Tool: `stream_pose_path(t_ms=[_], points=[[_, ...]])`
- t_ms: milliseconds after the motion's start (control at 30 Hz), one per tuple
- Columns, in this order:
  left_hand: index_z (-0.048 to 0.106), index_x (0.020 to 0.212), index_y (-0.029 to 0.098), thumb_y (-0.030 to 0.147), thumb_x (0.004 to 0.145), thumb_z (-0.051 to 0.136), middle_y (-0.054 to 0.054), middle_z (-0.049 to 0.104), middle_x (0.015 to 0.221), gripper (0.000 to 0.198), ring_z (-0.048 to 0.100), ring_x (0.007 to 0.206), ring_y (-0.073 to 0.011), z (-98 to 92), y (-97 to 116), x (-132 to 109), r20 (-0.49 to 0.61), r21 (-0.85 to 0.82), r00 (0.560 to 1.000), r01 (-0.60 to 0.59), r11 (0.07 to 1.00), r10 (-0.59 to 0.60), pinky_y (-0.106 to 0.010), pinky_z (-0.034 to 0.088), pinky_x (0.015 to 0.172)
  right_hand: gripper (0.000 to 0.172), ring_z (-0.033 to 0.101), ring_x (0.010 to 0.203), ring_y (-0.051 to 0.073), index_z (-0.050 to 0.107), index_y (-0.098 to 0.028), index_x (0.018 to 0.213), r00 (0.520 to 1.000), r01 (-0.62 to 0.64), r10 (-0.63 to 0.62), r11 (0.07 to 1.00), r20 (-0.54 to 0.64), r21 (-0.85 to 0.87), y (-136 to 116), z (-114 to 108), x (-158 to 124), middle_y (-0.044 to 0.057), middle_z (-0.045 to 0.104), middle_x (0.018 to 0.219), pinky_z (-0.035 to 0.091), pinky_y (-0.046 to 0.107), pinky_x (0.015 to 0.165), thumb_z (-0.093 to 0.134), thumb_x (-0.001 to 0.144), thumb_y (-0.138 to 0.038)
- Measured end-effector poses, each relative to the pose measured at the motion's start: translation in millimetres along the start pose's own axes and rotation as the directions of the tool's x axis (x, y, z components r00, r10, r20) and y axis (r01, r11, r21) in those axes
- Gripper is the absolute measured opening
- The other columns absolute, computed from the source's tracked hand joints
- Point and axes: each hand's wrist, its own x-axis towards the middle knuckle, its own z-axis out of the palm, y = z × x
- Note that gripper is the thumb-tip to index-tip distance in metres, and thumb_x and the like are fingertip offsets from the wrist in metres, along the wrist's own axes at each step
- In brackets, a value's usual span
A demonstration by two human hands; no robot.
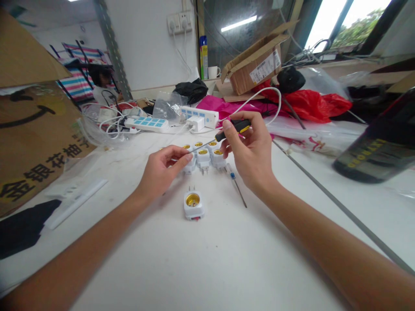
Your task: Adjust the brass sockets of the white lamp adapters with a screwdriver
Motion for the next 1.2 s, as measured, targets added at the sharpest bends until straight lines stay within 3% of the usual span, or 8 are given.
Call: stream_pose_path(t_ms=[1200], points=[[0.081,0.098,0.024,0.041,0.099,0.082,-0.002,0.084,0.098,0.017,0.073,0.088,-0.0194,0.2,2.8,-1.7,-0.001,-0.005,1.0,-0.005,1.0,0.005,-0.034,0.052,0.078,0.037,0.068,0.055,0.014,0.066,-0.029,0.11,1.0,0.02,-0.02,0.999,0.012,-0.027,-2.3,-0.5,0.1,-0.003,0.077,0.086,0.056,0.027,0.044,0.09,0.096,-0.055]])
